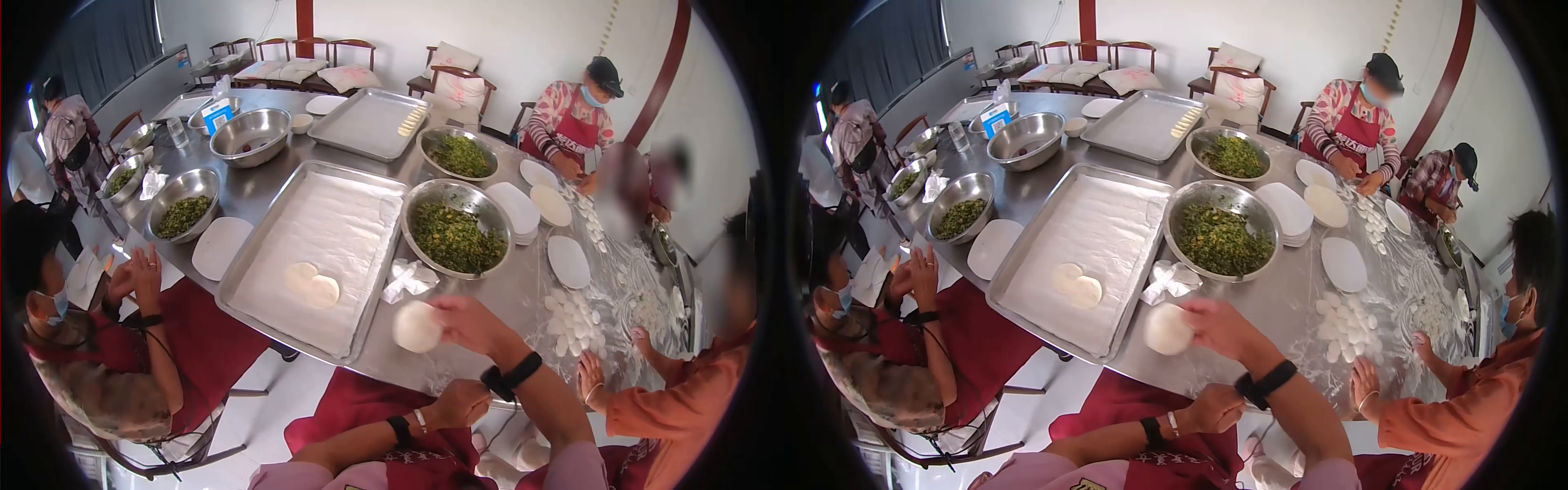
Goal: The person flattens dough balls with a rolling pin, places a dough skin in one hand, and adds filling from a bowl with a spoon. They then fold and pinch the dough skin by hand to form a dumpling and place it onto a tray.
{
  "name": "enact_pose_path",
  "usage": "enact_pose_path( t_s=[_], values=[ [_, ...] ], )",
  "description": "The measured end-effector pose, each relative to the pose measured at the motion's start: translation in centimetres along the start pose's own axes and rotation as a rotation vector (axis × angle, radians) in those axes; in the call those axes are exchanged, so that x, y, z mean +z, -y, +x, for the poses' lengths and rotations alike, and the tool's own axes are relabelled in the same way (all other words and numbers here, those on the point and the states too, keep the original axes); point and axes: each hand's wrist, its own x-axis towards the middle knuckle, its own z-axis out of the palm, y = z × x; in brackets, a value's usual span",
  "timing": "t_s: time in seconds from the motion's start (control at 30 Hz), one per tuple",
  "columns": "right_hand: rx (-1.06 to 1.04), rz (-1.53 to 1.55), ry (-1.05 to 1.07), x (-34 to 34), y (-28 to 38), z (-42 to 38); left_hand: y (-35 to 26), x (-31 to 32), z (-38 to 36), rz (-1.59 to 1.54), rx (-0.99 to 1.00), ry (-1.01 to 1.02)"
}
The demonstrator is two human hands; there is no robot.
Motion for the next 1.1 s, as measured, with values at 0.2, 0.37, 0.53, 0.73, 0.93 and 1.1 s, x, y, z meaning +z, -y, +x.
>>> enact_pose_path(
  t_s=[0.2,0.37,0.53,0.73,0.93,1.1],
  values=[
    [0.000,-0.169,-0.126,-0.3,0.5,2.3,0.2,-0.1,0.7,-0.021,-0.004,-0.026],
    [-0.025,-0.253,-0.459,-7.3,-1.6,-7.4,1.5,0.3,0.4,-0.006,-0.029,-0.010],
    [-0.004,-0.402,-0.968,-16.7,-6.7,-18.0,3.1,0.7,0.3,0.271,0.231,-0.026],
    [-0.098,-1.411,-1.343,-29.0,-14.6,-25.3,1.3,0.0,2.4,0.027,-0.033,-0.017],
    [-0.132,-1.525,-1.284,-28.0,-16.4,-19.6,1.1,0.3,2.5,0.026,-0.133,-0.008],
    [-0.099,-1.571,-1.028,-20.2,-14.9,-16.5,1.8,0.6,1.9,0.064,-0.138,-0.016]
  ],
)
